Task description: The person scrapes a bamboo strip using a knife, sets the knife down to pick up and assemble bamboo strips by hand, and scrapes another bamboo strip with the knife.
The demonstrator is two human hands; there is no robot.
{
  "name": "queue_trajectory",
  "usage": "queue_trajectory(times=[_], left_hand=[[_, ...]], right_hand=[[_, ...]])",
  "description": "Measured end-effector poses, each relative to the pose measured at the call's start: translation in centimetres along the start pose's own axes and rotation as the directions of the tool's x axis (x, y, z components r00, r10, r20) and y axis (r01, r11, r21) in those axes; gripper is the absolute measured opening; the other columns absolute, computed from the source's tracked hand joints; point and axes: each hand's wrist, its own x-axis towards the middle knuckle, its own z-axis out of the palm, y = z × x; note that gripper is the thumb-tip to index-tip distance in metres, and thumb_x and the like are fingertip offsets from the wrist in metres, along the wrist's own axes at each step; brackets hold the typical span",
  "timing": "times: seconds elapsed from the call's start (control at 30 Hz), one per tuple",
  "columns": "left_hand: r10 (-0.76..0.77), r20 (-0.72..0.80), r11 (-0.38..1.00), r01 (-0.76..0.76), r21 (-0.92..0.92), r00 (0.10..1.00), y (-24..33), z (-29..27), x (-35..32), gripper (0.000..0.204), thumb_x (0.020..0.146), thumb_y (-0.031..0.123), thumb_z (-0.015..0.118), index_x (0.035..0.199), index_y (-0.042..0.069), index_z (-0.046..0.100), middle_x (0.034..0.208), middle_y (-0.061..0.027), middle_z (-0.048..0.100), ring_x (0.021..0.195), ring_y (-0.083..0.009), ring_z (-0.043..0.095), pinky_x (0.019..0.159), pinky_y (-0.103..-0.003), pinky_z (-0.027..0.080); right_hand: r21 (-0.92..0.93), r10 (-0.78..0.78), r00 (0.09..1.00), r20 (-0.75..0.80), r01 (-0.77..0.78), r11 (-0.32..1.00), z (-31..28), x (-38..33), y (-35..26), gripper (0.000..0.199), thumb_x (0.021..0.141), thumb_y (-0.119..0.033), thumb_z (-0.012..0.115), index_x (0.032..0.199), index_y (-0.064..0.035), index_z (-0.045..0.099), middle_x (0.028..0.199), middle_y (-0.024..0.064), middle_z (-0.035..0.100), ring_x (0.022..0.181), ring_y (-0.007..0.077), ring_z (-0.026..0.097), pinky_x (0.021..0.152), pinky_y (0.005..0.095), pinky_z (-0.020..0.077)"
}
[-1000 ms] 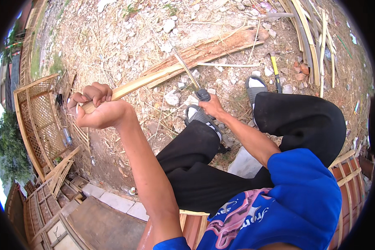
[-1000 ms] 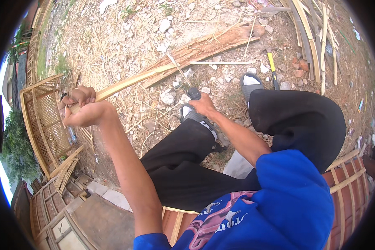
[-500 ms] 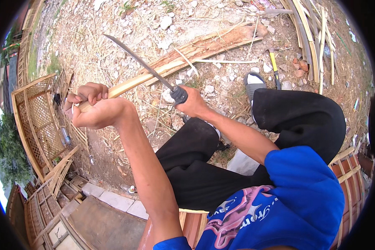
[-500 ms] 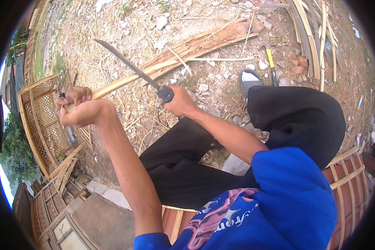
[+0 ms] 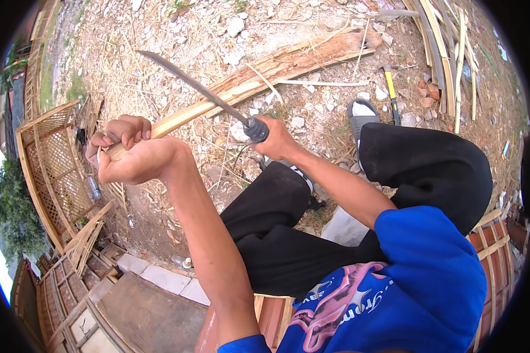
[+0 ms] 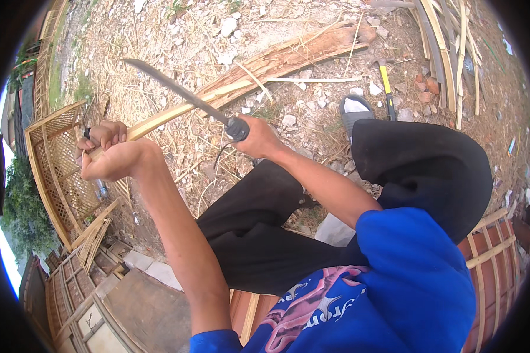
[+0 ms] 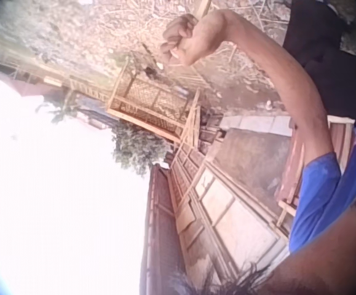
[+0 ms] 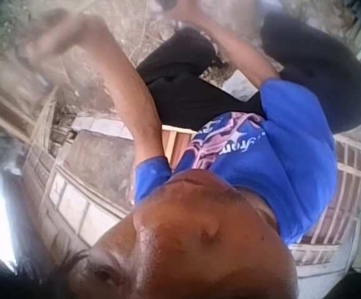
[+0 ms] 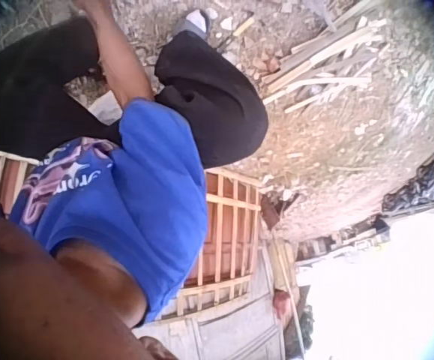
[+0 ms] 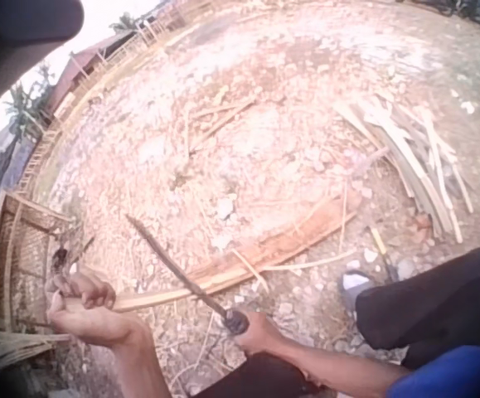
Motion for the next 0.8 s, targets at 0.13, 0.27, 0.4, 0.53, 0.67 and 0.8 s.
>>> queue_trajectory(times=[0.13, 0.27, 0.4, 0.53, 0.67, 0.8], left_hand=[[0.0, -0.004, 1.0, 0.0, 0.026, 1.0, 0.2, -0.8, -0.1, 0.021, 0.083, 0.033, 0.03, 0.081, 0.012, 0.032, 0.048, -0.0007, 0.024, 0.042, -0.0095, 0.019, 0.038, -0.023, 0.011], [0.007, 0.013, 0.999, -0.007, 0.033, 1.0, 0.0, -1.4, 0.9, 0.02, 0.083, 0.032, 0.029, 0.081, 0.013, 0.031, 0.048, -0.0001, 0.023, 0.042, -0.009, 0.019, 0.038, -0.023, 0.01], [-0.03, 0.006, 0.999, 0.03, 0.016, 1.0, -0.5, -0.7, 0.4, 0.019, 0.082, 0.032, 0.03, 0.08, 0.013, 0.031, 0.049, -0.0001, 0.023, 0.042, -0.0091, 0.019, 0.038, -0.024, 0.011], [0.003, -0.033, 1.0, -0.002, 0.028, 0.999, -0.3, -1.9, 1.6, 0.018, 0.082, 0.031, 0.031, 0.08, 0.013, 0.031, 0.049, -0.0005, 0.024, 0.042, -0.0094, 0.019, 0.039, -0.024, 0.011], [-0.01, -0.004, 1.0, 0.011, 0.027, 1.0, 0.0, -1.1, 1.0, 0.018, 0.082, 0.031, 0.031, 0.081, 0.013, 0.033, 0.049, -0.0006, 0.025, 0.042, -0.0097, 0.019, 0.038, -0.023, 0.012], [-0.023, 0.049, 1.0, 0.023, 0.012, 0.999, -0.4, -0.9, 0.7, 0.019, 0.082, 0.032, 0.031, 0.08, 0.013, 0.032, 0.049, -0.0005, 0.023, 0.042, -0.0097, 0.019, 0.038, -0.023, 0.011]], right_hand=[[-0.143, 0.239, 0.971, -0.019, -0.239, 0.96, -2.6, 0.5, 3.4, 0.03, 0.067, -0.017, 0.068, 0.093, -0.0031, 0.065, 0.072, 0.0075, 0.063, 0.066, 0.0191, 0.058, 0.068, 0.0338, 0.0485], [0.018, 0.373, 0.928, 0.022, -0.373, 0.928, -1.1, -0.1, 2.0, 0.024, 0.067, -0.016, 0.067, 0.085, -0.0007, 0.061, 0.07, 0.0066, 0.062, 0.061, 0.0181, 0.055, 0.063, 0.0348, 0.0458], [0.086, 0.216, 0.964, -0.158, -0.204, 0.975, 0.6, -1.1, 2.5, 0.027, 0.066, -0.015, 0.068, 0.088, -0.0019, 0.061, 0.072, 0.0087, 0.064, 0.061, 0.0211, 0.058, 0.063, 0.0359, 0.0462], [-0.025, -0.06, 0.996, 0.065, 0.061, 0.998, 1.7, -1.9, -5.3, 0.031, 0.064, -0.015, 0.07, 0.09, -0.0042, 0.058, 0.072, 0.0155, 0.063, 0.067, 0.0326, 0.061, 0.064, 0.0404, 0.0468], [-0.026, -0.124, 0.99, 0.061, 0.125, 0.992, 1.9, -0.3, -3.5, 0.03, 0.064, -0.015, 0.069, 0.09, -0.005, 0.058, 0.072, 0.0178, 0.063, 0.069, 0.0388, 0.062, 0.064, 0.043, 0.0478], [-0.087, 0.325, 0.94, -0.103, -0.334, 0.938, -3.0, 0.0, 7.7, 0.032, 0.067, -0.019, 0.068, 0.096, -0.0058, 0.067, 0.086, 0.018, 0.068, 0.081, 0.032, 0.067, 0.074, 0.0392, 0.0509]])
